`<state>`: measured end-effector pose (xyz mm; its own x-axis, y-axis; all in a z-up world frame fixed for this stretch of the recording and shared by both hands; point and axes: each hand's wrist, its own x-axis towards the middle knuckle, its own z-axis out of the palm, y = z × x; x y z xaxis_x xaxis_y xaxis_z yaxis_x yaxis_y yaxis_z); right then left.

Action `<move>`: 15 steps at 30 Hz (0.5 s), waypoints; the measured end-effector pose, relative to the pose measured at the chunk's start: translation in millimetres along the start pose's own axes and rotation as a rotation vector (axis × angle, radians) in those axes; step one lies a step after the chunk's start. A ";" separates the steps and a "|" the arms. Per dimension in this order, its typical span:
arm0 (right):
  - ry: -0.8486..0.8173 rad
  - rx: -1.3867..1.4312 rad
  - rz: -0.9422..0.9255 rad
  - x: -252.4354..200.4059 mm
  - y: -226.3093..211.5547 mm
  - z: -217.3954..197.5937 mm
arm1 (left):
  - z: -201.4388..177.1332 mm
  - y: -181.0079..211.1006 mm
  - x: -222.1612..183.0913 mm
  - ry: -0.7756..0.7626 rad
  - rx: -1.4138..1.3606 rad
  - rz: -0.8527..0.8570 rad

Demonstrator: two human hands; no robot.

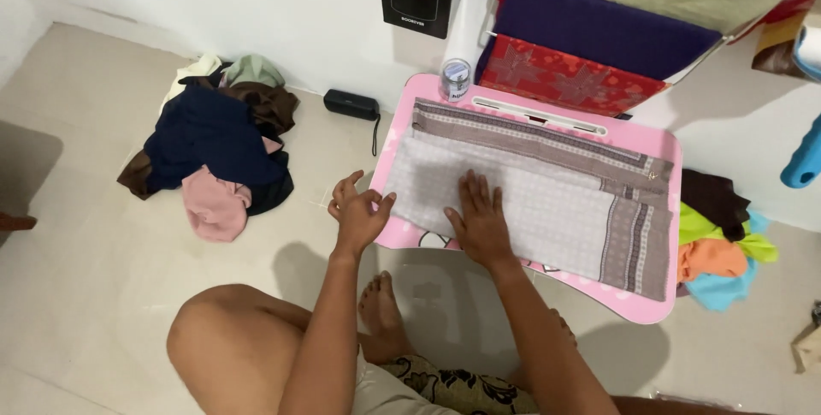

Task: The person aligns and folds a grey cloth on a small pink table and then cleans it using a lint roller.

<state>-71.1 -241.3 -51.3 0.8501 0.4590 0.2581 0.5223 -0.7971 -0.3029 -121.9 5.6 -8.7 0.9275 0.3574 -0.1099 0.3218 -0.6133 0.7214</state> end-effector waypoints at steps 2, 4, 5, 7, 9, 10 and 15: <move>-0.050 -0.017 0.012 2.4 -3.7 0.3 | -1.3 -1.8 0.9 0.012 -0.013 0.022; -0.158 -0.013 0.074 2.4 -5.0 -3.1 | -0.1 -6.4 2.9 0.047 0.011 0.048; -0.162 -0.015 0.072 2.7 -6.2 -4.7 | 4.2 -11.6 4.7 0.047 0.008 0.045; -0.178 -0.018 0.083 4.3 -8.6 -7.8 | 12.4 -21.8 7.6 0.106 0.009 0.103; -0.187 -0.010 0.081 5.5 -9.4 -9.7 | 14.9 -25.7 8.5 0.129 0.038 0.139; -0.198 -0.001 0.084 4.1 -9.5 -11.2 | 17.1 -27.5 7.5 0.148 0.069 0.175; -0.095 -0.014 0.005 7.1 -17.2 -6.4 | 16.5 13.8 10.8 0.312 0.108 0.426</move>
<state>-74.5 -226.8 -38.4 0.8558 0.4894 0.1677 0.5173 -0.8048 -0.2911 -104.3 -10.6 -11.2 0.8848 0.2434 0.3972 -0.0373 -0.8129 0.5812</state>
